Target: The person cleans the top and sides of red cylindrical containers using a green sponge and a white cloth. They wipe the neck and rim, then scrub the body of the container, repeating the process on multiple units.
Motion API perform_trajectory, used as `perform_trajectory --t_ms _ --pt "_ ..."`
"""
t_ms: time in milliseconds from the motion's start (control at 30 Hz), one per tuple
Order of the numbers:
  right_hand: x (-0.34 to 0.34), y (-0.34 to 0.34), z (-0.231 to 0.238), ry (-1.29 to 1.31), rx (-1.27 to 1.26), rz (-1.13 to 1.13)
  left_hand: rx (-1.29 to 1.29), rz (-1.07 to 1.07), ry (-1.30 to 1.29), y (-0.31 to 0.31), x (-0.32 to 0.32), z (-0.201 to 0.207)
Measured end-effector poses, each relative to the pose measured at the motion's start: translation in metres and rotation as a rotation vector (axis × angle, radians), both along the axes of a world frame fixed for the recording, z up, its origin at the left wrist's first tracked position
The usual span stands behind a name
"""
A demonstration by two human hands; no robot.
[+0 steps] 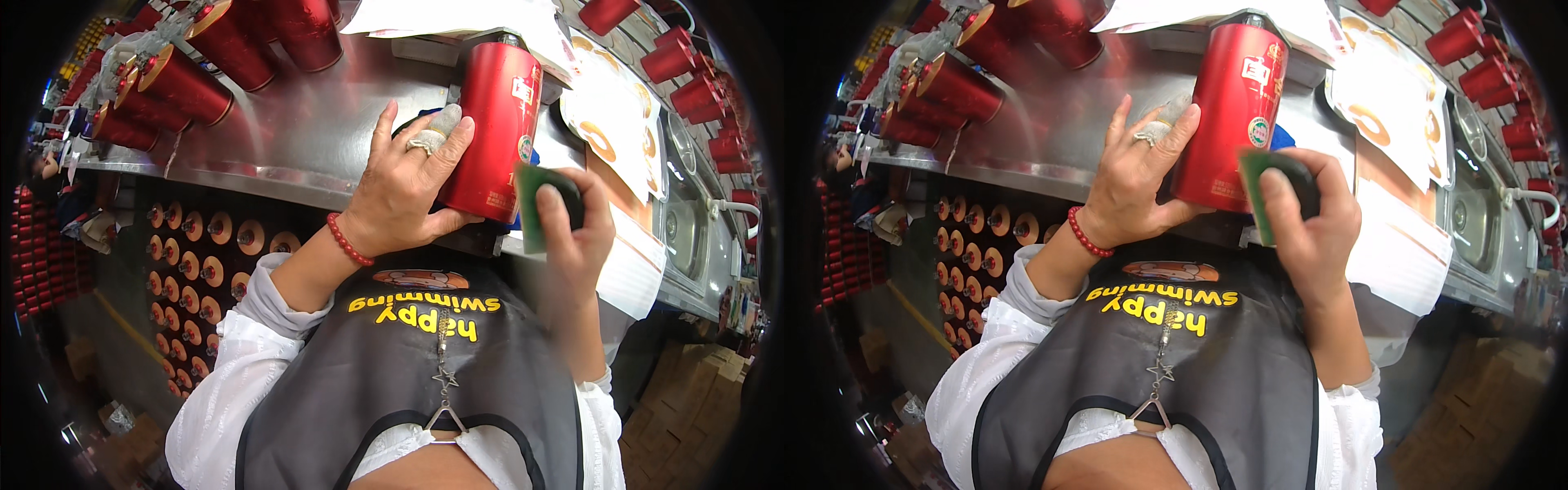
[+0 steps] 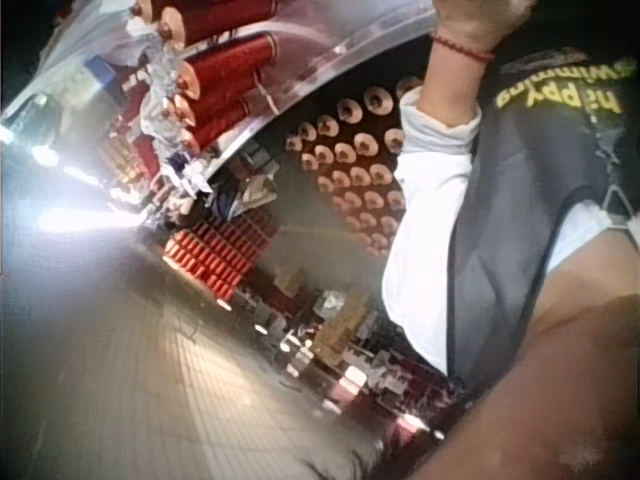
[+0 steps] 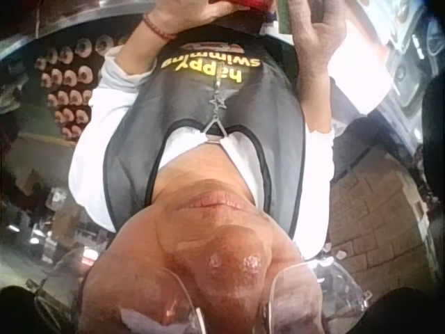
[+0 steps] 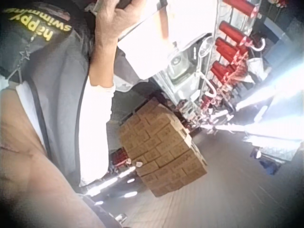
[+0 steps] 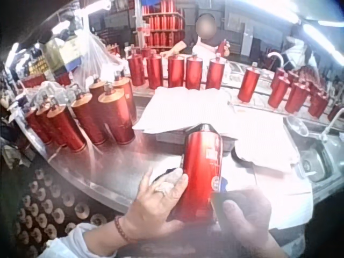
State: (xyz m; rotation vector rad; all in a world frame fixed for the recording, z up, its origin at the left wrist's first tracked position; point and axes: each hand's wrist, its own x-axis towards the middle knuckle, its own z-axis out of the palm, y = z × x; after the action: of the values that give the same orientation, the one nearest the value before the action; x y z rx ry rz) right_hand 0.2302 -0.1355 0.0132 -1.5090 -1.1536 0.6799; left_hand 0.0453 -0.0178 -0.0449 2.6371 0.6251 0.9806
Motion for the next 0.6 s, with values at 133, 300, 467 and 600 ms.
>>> perform_trajectory --t_ms 133,300,467,600 --pt "-0.012 0.01 -0.01 -0.18 0.02 0.022 -0.091 -0.019 0.001 -0.003 -0.002 -0.006" --pt "0.019 -0.001 -0.035 0.088 -0.034 -0.211 -0.173 -0.05 -0.026 -0.001 -0.004 -0.027" --pt "0.044 -0.024 -0.046 -0.322 0.075 -0.261 -0.114 -0.026 -0.116 -0.005 -0.003 -0.032" --pt "0.128 -0.076 -0.068 -0.814 -0.023 -0.301 -0.07 -0.114 -0.125 -0.003 0.006 -0.021"
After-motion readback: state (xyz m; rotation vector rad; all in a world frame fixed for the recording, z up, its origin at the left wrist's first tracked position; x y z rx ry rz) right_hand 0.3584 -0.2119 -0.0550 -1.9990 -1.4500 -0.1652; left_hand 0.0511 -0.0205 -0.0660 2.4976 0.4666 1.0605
